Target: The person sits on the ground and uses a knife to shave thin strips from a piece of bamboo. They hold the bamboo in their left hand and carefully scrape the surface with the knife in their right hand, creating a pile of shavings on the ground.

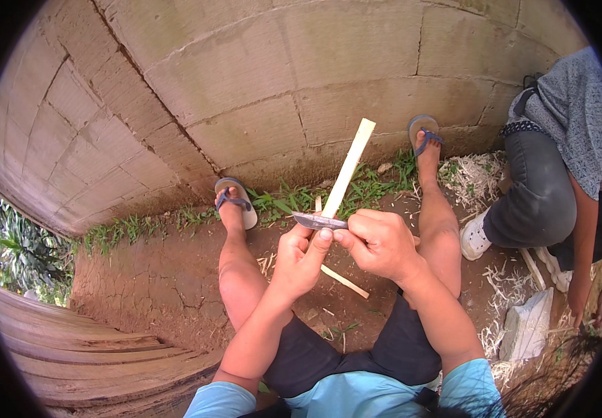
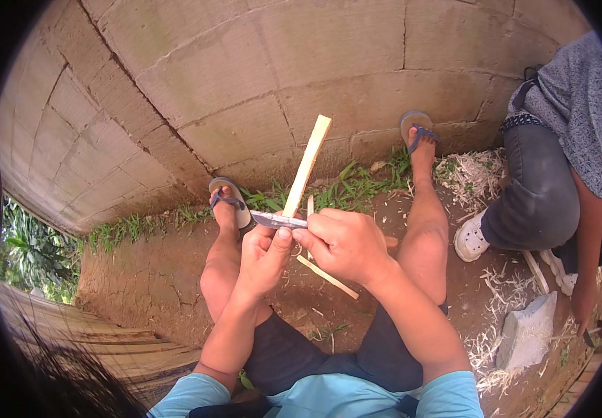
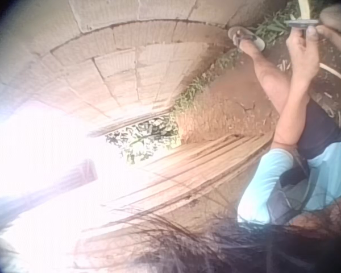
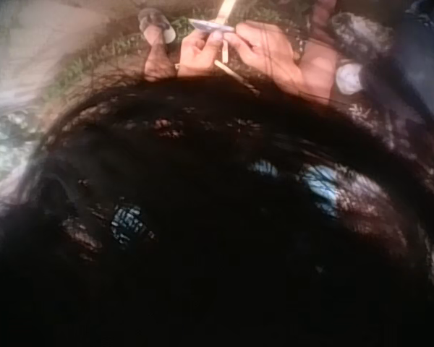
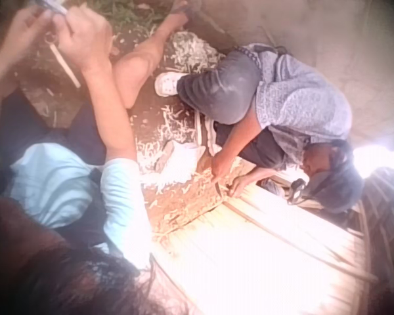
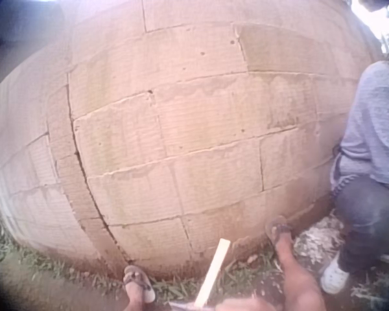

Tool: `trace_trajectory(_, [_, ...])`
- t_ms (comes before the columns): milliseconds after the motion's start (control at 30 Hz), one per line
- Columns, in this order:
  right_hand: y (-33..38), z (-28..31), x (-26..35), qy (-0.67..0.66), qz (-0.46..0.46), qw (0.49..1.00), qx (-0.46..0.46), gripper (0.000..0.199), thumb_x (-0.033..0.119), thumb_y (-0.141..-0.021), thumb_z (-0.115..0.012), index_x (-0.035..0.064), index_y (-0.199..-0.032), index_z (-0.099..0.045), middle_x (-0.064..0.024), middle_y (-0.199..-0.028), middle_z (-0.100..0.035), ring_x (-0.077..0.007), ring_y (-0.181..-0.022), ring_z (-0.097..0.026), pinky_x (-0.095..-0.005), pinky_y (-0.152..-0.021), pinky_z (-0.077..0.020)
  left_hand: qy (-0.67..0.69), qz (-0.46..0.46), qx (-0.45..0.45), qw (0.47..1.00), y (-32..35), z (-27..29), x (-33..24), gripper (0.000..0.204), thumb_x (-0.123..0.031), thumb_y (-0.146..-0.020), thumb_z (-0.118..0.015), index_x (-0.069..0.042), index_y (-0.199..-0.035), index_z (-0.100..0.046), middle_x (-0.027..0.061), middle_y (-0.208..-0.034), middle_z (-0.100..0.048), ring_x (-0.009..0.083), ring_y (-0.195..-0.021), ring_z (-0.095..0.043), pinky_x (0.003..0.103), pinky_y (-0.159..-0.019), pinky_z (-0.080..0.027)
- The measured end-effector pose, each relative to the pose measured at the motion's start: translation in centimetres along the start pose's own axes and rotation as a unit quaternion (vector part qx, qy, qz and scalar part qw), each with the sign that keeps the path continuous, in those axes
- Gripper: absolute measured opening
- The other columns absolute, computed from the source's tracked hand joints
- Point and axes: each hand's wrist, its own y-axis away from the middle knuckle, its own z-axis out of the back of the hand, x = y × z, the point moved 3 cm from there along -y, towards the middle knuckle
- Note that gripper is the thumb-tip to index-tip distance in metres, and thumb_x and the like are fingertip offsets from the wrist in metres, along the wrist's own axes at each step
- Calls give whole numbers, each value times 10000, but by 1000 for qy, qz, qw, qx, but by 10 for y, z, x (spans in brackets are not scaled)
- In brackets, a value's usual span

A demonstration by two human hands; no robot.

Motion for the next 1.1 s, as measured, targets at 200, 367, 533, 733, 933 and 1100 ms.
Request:
trace_trajectory(200, [1,3,3,60,22,998,-19,275,232,-812,-661,76,-632,-524,-78,-586,-496,-283,-504,-542,-386,-439,-425,40,29,30,998,2,3,2,284,-171,-959,-547,15,-1173,-539,29,-1025,-619,57,-900,-548,204,-768,-444])
trace_trajectory(367, [2,3,5,91,22,995,-32,279,243,-797,-671,85,-628,-515,-66,-580,-484,-276,-485,-535,-384,-425,-425,46,29,34,998,2,1,2,275,-191,-965,-537,11,-1152,-547,18,-976,-613,44,-836,-529,195,-717,-429])
trace_trajectory(533, [3,1,6,97,16,994,-42,278,243,-795,-671,87,-629,-512,-59,-580,-481,-268,-480,-533,-377,-420,-424,38,34,30,998,2,-1,-1,285,-230,-974,-520,10,-1124,-551,-20,-861,-569,22,-711,-450,186,-615,-372])
trace_trajectory(733, [4,-2,8,111,13,992,-59,274,244,-795,-668,87,-631,-516,-58,-577,-477,-261,-473,-529,-371,-418,-423,57,30,21,998,2,-2,-2,265,-228,-974,-520,-1,-1108,-543,-25,-851,-561,26,-693,-443,188,-605,-368])
trace_trajectory(933, [6,-3,13,120,6,990,-72,263,231,-796,-660,90,-626,-516,-53,-577,-477,-258,-463,-530,-365,-408,-423,73,32,10,997,2,-3,-2,257,-225,-972,-522,-8,-1109,-537,-19,-865,-572,20,-689,-446,185,-595,-366])
trace_trajectory(1100, [9,-8,13,112,-6,988,-102,285,191,-807,-667,64,-620,-494,-76,-563,-461,-268,-452,-503,-365,-405,-402,80,48,0,996,1,-5,-3,264,-234,-973,-522,-12,-1114,-533,-21,-861,-573,11,-677,-446,178,-579,-359])
